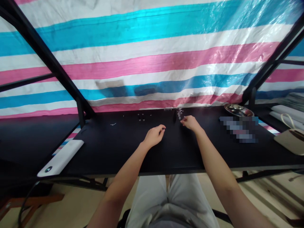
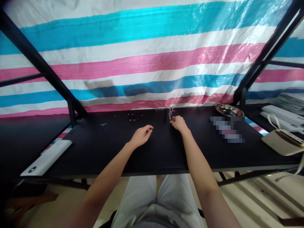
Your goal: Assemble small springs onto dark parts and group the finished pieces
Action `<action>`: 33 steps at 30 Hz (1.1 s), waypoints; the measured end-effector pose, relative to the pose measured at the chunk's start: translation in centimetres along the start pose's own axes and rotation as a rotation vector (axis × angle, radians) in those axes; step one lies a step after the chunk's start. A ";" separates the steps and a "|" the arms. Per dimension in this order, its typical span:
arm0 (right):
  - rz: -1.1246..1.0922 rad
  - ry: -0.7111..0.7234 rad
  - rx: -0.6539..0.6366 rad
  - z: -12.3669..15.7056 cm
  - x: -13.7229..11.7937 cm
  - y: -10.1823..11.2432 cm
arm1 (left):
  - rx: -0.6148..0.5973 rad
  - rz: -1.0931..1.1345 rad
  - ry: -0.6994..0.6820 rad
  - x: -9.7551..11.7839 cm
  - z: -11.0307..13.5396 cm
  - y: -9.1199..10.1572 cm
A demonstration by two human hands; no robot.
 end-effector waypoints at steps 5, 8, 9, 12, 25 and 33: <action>-0.092 -0.016 0.014 0.0 0.5 -0.6 | -0.035 -0.021 0.023 -0.1 0.0 -0.2; -0.138 -0.013 0.063 0.0 0.6 -0.5 | -0.044 -0.015 0.017 0.0 0.0 -0.3; -0.147 -0.006 0.075 0.0 0.6 -0.5 | -0.046 -0.012 0.015 0.0 0.0 -0.3; -0.142 0.033 0.088 -0.1 0.3 -0.6 | -0.052 -0.004 0.023 0.1 0.0 -0.3; 0.108 -0.021 0.183 0.1 -0.3 -1.1 | -0.045 -0.004 0.032 -0.3 0.0 -0.3; 0.154 -0.056 0.207 0.0 0.1 -1.0 | -0.047 -0.023 0.031 -0.2 0.0 -0.3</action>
Point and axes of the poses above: each hand's wrist, its own z-axis away from the middle knuckle, its own y-axis out of the back of the hand, x = y × z, the point moved 8 cm from there along -z, towards the middle knuckle, and after that the axes turned 4 degrees about -x, right-handed, at the moved point
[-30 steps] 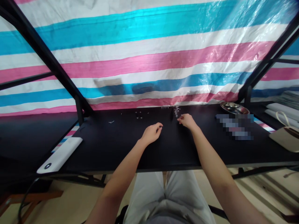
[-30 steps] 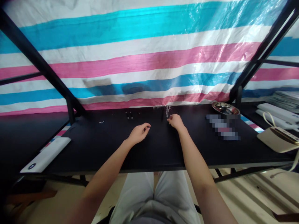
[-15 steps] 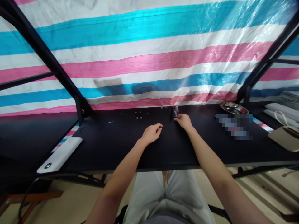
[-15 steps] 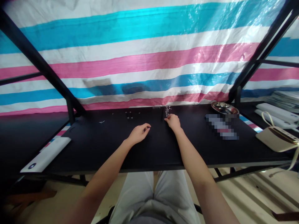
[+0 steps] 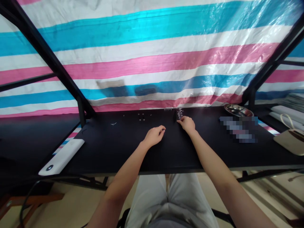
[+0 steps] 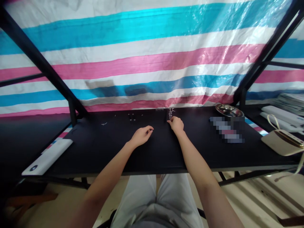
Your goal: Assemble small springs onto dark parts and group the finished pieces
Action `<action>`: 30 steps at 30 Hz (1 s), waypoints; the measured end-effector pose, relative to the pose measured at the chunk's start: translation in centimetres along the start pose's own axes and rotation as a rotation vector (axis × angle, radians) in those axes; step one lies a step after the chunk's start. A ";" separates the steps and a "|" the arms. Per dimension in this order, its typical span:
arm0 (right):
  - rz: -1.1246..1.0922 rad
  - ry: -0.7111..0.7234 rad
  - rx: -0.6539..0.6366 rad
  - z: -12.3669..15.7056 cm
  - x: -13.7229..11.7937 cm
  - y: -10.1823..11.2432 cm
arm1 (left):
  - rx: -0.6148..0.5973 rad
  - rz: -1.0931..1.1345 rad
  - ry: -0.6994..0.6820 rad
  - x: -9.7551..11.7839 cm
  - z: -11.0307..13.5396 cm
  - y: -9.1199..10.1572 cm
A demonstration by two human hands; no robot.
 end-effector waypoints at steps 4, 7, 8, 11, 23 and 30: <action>0.014 0.004 -0.012 0.0 0.0 -0.1 | 0.004 -0.008 -0.012 0.0 0.0 0.0; 0.002 0.008 -0.007 0.0 0.0 0.0 | 0.003 -0.012 -0.011 0.0 0.0 0.0; -0.003 0.010 -0.009 0.0 0.0 0.0 | 0.004 -0.015 -0.011 -0.1 0.0 0.0; -0.015 0.017 -0.019 0.1 -0.1 0.1 | 0.009 -0.028 -0.006 -0.3 0.0 0.0; 0.047 0.022 -0.130 0.6 0.5 0.0 | 0.252 -0.284 0.460 -4.3 0.1 5.8; 0.087 0.061 -0.174 0.8 -0.1 -0.1 | 0.253 -0.241 0.641 -8.7 -1.5 7.8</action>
Point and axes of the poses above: each hand's wrist, its own z-axis away from the middle knuckle, its own y-axis out of the back of the hand, x = y × z, the point moved 8 cm from there along -z, towards the middle knuckle, and after that the axes turned 4 degrees about -x, right-handed, at the moved point
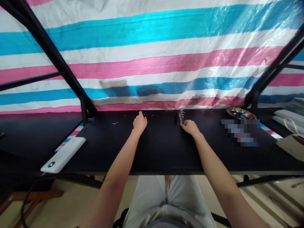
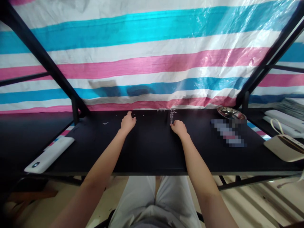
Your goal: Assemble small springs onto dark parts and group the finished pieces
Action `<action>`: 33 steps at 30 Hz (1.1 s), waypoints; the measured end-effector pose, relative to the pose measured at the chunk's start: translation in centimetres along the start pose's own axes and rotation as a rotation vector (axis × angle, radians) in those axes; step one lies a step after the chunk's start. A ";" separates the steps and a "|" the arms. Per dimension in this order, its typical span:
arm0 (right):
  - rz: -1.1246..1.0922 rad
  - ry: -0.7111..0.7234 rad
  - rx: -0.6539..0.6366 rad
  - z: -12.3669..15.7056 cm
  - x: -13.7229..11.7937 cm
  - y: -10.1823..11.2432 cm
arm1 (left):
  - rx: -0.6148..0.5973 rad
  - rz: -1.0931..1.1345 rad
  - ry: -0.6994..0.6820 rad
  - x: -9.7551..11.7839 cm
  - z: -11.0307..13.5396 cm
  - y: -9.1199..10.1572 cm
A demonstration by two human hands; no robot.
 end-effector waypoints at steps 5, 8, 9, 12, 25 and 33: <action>0.007 0.015 -0.004 0.2 -0.3 0.1 | 0.016 0.011 -0.029 0.4 -1.0 -1.4; -0.001 0.026 -0.005 0.2 -0.3 0.0 | 0.046 0.039 -0.038 0.5 -1.5 -1.6; -0.006 0.028 -0.003 0.2 -0.3 0.0 | 0.063 0.072 -0.045 0.5 -1.6 -1.6; -0.021 0.032 -0.002 0.2 -0.3 0.1 | 0.073 0.316 -0.079 0.6 -1.5 -1.7; -0.079 0.066 -0.056 1.5 -1.2 0.9 | -0.186 1.339 -0.238 2.7 3.6 -2.9; -0.718 0.409 -0.008 4.8 -8.3 3.1 | -0.361 1.310 -0.364 5.5 5.7 -3.6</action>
Point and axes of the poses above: each hand's wrist, its own z-axis away from the middle knuckle, its own y-axis out of the back of the hand, x = y × z, the point moved 8 cm from there along -z, towards the middle knuckle, and after that the axes turned 4 degrees about -x, right-handed, at the moved point
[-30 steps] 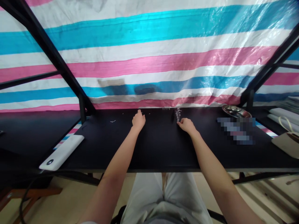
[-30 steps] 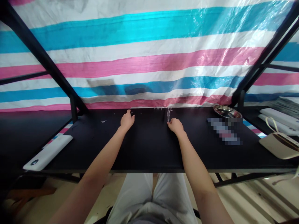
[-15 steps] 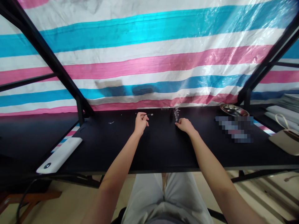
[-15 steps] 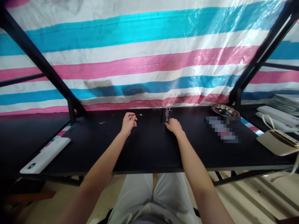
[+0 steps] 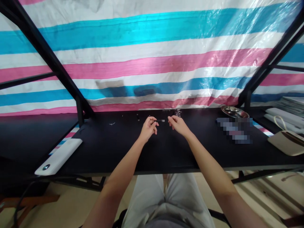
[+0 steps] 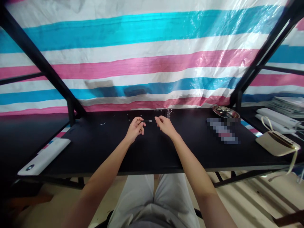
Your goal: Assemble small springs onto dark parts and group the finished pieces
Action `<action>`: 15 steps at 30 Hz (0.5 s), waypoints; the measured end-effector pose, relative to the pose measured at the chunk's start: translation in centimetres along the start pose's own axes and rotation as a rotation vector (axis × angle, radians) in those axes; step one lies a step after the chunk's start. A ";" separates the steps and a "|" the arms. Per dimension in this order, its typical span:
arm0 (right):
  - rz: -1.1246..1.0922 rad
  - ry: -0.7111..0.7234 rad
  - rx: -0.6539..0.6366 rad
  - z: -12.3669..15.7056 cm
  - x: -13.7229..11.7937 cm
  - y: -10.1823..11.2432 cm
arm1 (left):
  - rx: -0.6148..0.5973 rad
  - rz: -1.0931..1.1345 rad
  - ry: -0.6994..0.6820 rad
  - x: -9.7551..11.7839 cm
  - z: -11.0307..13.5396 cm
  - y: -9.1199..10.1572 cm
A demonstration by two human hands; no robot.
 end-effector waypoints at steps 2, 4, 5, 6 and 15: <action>-0.076 -0.007 -0.002 -0.3 -0.3 -1.0 | -0.009 -0.007 0.005 0.1 0.2 -0.4; -0.139 -0.020 -0.008 -0.4 0.0 -1.9 | -0.012 -0.020 0.008 0.1 0.3 -0.7; -0.177 -0.023 -0.002 -0.4 0.2 -2.3 | -0.016 -0.029 0.007 0.1 0.3 -0.7; -0.217 -0.022 0.009 -0.4 0.4 -2.6 | -0.019 -0.039 0.004 0.1 0.3 -0.8; -0.402 -0.027 0.003 0.3 1.1 -3.9 | -0.025 -0.113 -0.031 -0.2 0.3 -0.8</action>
Point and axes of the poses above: each hand's wrist, its own z-axis away from the middle knuckle, its own y-axis out of the back of the hand, x = y × z, the point moved 8 cm from there along -z, towards the middle knuckle, and after that the axes turned 4 degrees about -x, right-handed, at the moved point
